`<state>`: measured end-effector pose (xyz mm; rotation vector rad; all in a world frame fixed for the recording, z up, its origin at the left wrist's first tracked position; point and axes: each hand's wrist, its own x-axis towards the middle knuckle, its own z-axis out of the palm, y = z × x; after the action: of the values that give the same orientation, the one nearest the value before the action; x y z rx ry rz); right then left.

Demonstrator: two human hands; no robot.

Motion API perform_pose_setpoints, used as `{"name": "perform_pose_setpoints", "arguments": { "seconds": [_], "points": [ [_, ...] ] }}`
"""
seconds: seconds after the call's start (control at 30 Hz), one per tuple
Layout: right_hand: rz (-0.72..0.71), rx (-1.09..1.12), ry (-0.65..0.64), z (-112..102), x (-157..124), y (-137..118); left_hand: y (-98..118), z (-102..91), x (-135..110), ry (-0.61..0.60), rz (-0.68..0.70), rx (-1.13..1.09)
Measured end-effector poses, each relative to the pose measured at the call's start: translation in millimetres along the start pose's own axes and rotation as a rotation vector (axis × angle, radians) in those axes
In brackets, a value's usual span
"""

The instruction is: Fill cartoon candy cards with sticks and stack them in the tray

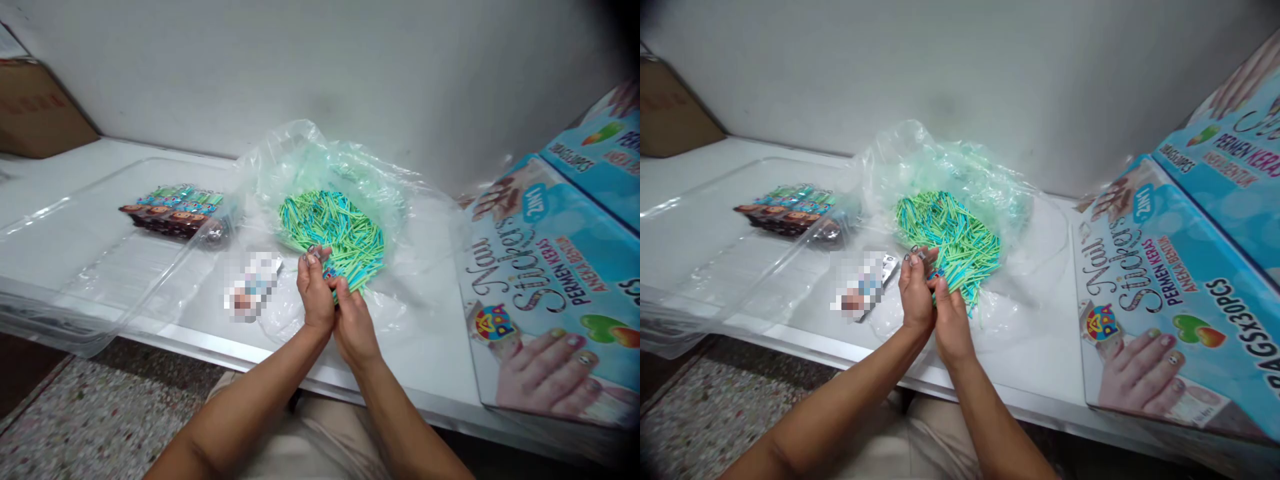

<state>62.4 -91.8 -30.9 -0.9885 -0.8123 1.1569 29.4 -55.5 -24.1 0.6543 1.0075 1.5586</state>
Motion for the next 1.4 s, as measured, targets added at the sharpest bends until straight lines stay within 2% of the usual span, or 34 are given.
{"name": "perform_pose_setpoints", "arguments": {
  "seconds": [0.17, 0.33, 0.4, 0.5, 0.57, 0.93, 1.1, 1.23, 1.4],
  "points": [
    [-0.022, -0.114, -0.111, -4, -7, -2, 13, -7.6, 2, -0.034, -0.026, 0.025],
    [0.134, -0.006, -0.2, -19, -6, -11, 34, -27.1, 5, -0.11, 0.052, 0.166],
    [0.206, 0.034, -0.232, -23, -9, -11, 41, -36.3, 6, -0.217, -0.007, 0.165],
    [0.259, 0.034, -0.267, -27, -16, -7, 47, -46.3, 4, -0.41, -0.174, 0.183],
    [0.277, 0.026, -0.282, -28, -21, -5, 49, -49.6, 0, -0.462, -0.245, 0.197],
    [0.229, -0.008, -0.213, -24, -38, 3, 46, -58.1, -14, -0.364, -0.245, 0.239],
    [0.204, 0.008, -0.168, -25, -42, 8, 42, -64.6, -17, -0.368, -0.23, 0.233],
    [0.18, 0.019, -0.13, -27, -42, 7, 41, -68.5, -21, -0.407, -0.259, 0.144],
    [0.149, -0.043, -0.108, -30, -44, 3, 45, -70.9, -22, -0.365, -0.287, -0.01]
  ]
}}
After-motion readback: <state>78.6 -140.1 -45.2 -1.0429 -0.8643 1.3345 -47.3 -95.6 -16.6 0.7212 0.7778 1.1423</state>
